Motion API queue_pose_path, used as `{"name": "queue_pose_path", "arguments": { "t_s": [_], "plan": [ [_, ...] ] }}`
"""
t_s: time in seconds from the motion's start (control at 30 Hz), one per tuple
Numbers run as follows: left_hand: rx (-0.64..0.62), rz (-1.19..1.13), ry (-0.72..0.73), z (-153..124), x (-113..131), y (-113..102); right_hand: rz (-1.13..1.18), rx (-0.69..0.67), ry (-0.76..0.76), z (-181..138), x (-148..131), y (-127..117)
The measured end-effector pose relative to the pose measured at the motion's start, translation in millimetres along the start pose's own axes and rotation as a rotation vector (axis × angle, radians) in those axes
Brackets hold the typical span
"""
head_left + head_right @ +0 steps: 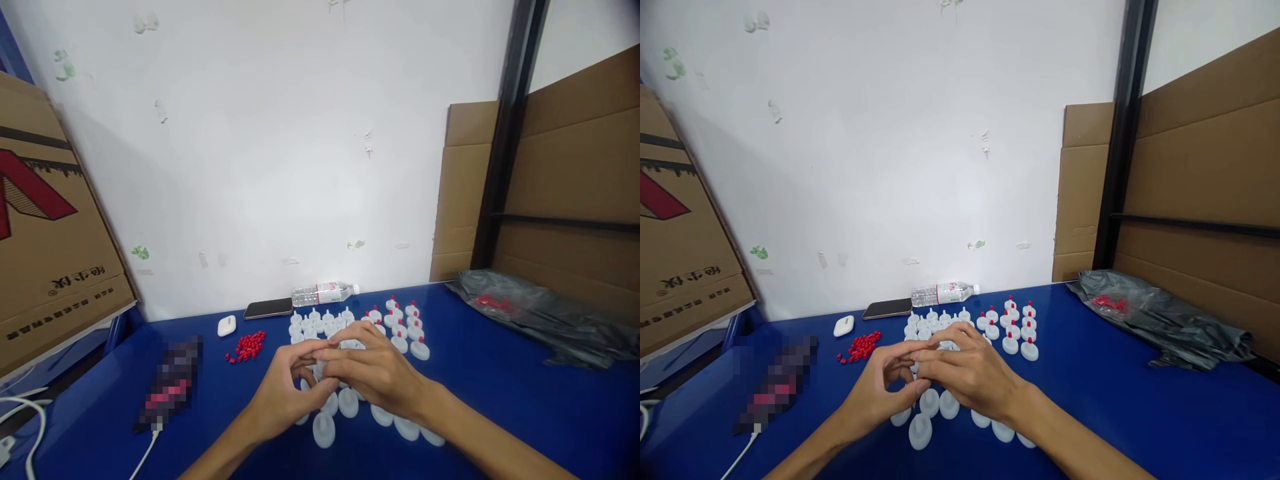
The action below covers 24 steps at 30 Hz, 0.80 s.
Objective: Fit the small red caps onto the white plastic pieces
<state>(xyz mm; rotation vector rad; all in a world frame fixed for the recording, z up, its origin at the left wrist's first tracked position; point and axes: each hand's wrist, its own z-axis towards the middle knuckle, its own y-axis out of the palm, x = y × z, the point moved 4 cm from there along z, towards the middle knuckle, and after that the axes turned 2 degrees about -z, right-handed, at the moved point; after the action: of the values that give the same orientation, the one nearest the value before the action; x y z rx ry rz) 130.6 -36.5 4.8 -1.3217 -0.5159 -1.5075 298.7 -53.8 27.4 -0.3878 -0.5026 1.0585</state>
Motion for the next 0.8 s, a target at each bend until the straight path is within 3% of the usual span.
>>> {"name": "queue_pose_path", "arguments": {
  "t_s": [0.2, 0.57, 0.67, 0.8],
  "plan": [
    [-0.021, -0.093, -0.075, 3.7, -2.4, 0.7, 0.023, 0.018, 0.008, 1.2, -1.2, 0.6],
    [-0.009, 0.035, -0.015, 1.4, -0.2, -1.4, 0.042, 0.009, 0.018, 1.0, -0.6, -1.5],
    [0.055, 0.181, 0.06, 2.6, 4.4, -8.6, 0.01, 0.013, 0.107, 0.0, 10.7, -9.1],
    [0.176, 0.403, 0.054, 6.9, -3.8, -30.4, -0.141, 0.051, 0.385, -8.1, 47.4, -26.2]
  ]
}}
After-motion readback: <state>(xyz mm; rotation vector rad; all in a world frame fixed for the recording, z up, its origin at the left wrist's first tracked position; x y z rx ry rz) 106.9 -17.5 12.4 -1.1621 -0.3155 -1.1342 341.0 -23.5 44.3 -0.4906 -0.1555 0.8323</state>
